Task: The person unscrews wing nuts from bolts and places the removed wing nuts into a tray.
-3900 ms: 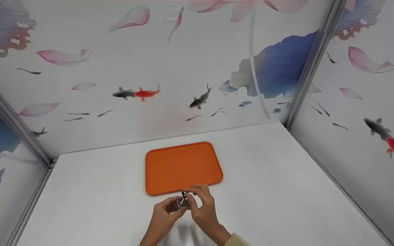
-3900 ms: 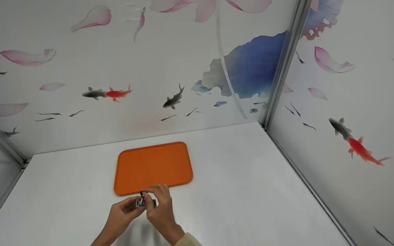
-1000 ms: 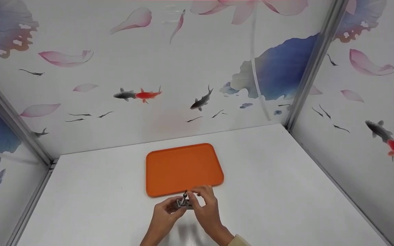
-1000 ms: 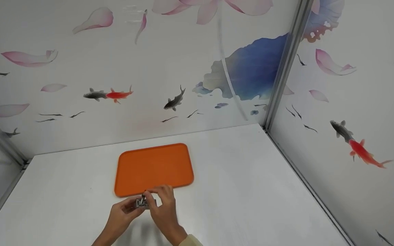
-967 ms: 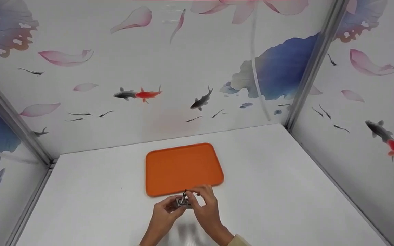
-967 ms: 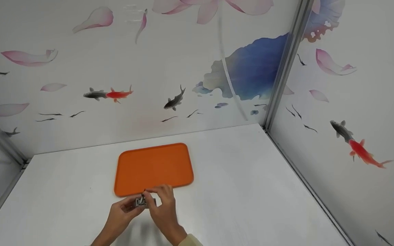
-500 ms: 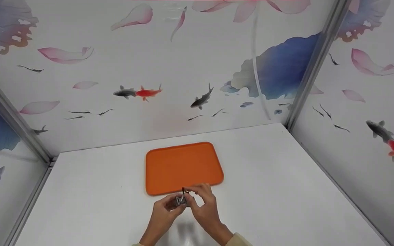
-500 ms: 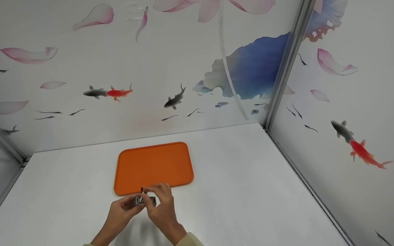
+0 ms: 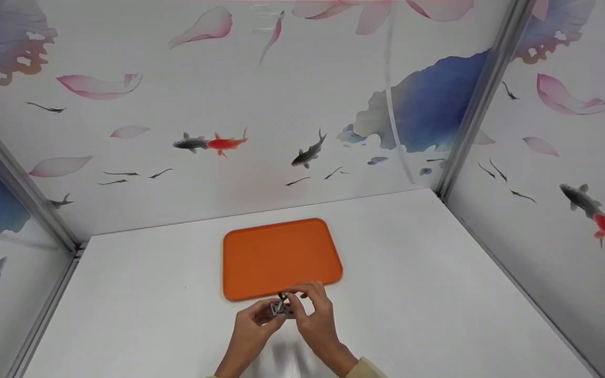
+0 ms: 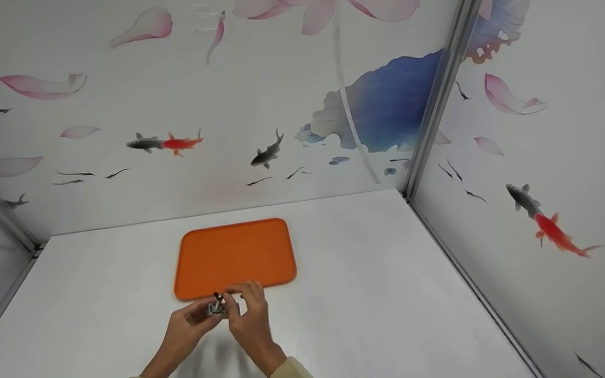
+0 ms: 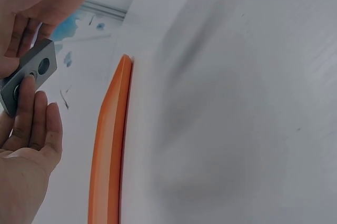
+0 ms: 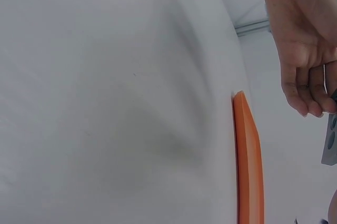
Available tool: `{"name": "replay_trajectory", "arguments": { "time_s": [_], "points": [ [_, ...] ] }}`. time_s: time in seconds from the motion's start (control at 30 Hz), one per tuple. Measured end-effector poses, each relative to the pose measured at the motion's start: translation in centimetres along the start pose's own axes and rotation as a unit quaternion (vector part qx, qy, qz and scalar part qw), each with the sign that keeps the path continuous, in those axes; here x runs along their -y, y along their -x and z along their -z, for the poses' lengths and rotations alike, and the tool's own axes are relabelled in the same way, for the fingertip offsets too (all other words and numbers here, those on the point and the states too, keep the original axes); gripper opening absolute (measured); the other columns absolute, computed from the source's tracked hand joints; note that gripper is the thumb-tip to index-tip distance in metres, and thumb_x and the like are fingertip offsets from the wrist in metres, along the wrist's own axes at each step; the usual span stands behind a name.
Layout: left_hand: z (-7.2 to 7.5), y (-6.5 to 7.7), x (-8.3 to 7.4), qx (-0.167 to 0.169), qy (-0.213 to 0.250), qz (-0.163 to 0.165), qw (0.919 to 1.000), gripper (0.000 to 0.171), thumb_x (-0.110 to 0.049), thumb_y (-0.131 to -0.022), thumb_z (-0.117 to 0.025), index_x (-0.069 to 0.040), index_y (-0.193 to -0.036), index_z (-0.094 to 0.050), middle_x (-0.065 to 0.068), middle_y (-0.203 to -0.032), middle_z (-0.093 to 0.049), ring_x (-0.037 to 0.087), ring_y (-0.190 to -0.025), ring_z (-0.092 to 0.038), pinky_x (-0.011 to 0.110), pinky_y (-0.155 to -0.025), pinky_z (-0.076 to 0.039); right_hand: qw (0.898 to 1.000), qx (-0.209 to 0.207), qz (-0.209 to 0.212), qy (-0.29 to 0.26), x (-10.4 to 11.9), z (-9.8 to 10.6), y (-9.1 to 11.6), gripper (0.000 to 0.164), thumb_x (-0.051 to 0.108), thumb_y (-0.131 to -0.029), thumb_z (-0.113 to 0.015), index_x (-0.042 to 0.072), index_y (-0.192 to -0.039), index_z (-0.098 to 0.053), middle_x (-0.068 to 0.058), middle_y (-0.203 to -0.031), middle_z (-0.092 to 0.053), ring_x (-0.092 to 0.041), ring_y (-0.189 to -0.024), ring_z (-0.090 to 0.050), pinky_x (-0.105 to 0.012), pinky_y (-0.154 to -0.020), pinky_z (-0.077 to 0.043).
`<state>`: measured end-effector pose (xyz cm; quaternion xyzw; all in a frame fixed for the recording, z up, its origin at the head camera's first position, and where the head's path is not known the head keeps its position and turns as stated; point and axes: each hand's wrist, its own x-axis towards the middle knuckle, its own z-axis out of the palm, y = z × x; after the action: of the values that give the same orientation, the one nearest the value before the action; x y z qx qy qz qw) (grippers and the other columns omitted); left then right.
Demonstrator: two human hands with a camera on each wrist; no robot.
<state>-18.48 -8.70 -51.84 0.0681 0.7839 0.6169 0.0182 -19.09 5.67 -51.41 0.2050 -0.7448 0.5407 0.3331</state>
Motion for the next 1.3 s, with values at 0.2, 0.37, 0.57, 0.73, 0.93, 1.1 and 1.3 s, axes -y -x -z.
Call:
{"name": "replay_trajectory", "arguments": {
  "time_s": [0.2,0.37,0.57,0.73,0.93,1.1,1.3],
  "points": [
    [-0.2,-0.7,2.4,-0.002,0.011,0.002,0.9999,0.044,-0.029,-0.077,-0.072,-0.003,-0.111,-0.062,0.011,-0.104,-0.067,0.016,-0.091,-0.064,0.022,-0.080,-0.053,1.000,-0.015,-0.005,0.009,-0.2,-0.2,0.1,0.016,0.000,-0.080,-0.066,0.010,-0.092,-0.062,-0.002,-0.086,-0.062,-0.019,-0.081,-0.053,-0.025,-0.069,-0.045],
    [-0.1,-0.7,2.4,-0.002,0.001,0.006,1.0000,0.044,-0.030,-0.076,-0.072,-0.004,-0.111,-0.063,0.010,-0.103,-0.067,0.016,-0.091,-0.064,0.022,-0.080,-0.053,1.000,-0.020,-0.010,0.015,-0.2,-0.2,0.2,0.009,0.001,-0.082,-0.065,0.006,-0.089,-0.062,-0.003,-0.083,-0.061,-0.018,-0.079,-0.053,-0.021,-0.070,-0.045],
    [-0.1,-0.8,2.3,-0.006,-0.005,0.001,1.0000,0.042,-0.028,-0.076,-0.073,-0.005,-0.110,-0.063,0.010,-0.103,-0.068,0.016,-0.090,-0.064,0.021,-0.079,-0.053,1.000,-0.018,-0.012,0.014,-0.1,-0.2,0.1,0.008,0.004,-0.086,-0.059,0.008,-0.089,-0.065,-0.003,-0.082,-0.061,-0.011,-0.078,-0.050,-0.028,-0.067,-0.046],
    [0.0,-0.8,2.2,-0.001,-0.008,0.006,0.9999,0.041,-0.028,-0.077,-0.072,-0.006,-0.111,-0.063,0.008,-0.103,-0.067,0.014,-0.090,-0.064,0.021,-0.080,-0.053,1.000,-0.011,-0.007,0.005,0.1,-0.2,0.1,0.010,0.003,-0.084,-0.062,0.007,-0.091,-0.066,-0.001,-0.084,-0.062,-0.010,-0.080,-0.050,-0.029,-0.068,-0.045],
    [0.0,-0.1,0.6,0.004,-0.008,0.004,1.0000,0.037,-0.023,-0.079,-0.071,-0.004,-0.110,-0.063,0.011,-0.103,-0.067,0.018,-0.090,-0.064,0.025,-0.080,-0.053,1.000,0.002,0.001,-0.013,0.2,-0.2,0.2,0.014,0.003,-0.081,-0.066,0.007,-0.094,-0.067,-0.002,-0.086,-0.063,-0.010,-0.082,-0.051,-0.030,-0.068,-0.045],
    [0.0,0.6,-0.9,0.006,-0.007,-0.001,1.0000,0.035,-0.020,-0.080,-0.070,-0.002,-0.109,-0.063,0.012,-0.103,-0.067,0.019,-0.091,-0.065,0.024,-0.079,-0.053,1.000,0.007,0.019,-0.017,0.1,-0.1,0.3,0.017,-0.001,-0.078,-0.067,0.004,-0.095,-0.067,-0.004,-0.087,-0.063,-0.014,-0.082,-0.052,-0.028,-0.069,-0.045],
    [0.0,0.7,-0.9,0.003,-0.002,-0.006,1.0000,0.034,-0.016,-0.080,-0.069,0.000,-0.109,-0.062,0.013,-0.101,-0.067,0.020,-0.089,-0.065,0.024,-0.077,-0.053,1.000,0.008,0.027,-0.010,0.0,0.0,0.3,0.019,-0.005,-0.079,-0.065,0.005,-0.094,-0.067,-0.003,-0.087,-0.063,-0.019,-0.081,-0.053,-0.022,-0.071,-0.044]
  ]
}}
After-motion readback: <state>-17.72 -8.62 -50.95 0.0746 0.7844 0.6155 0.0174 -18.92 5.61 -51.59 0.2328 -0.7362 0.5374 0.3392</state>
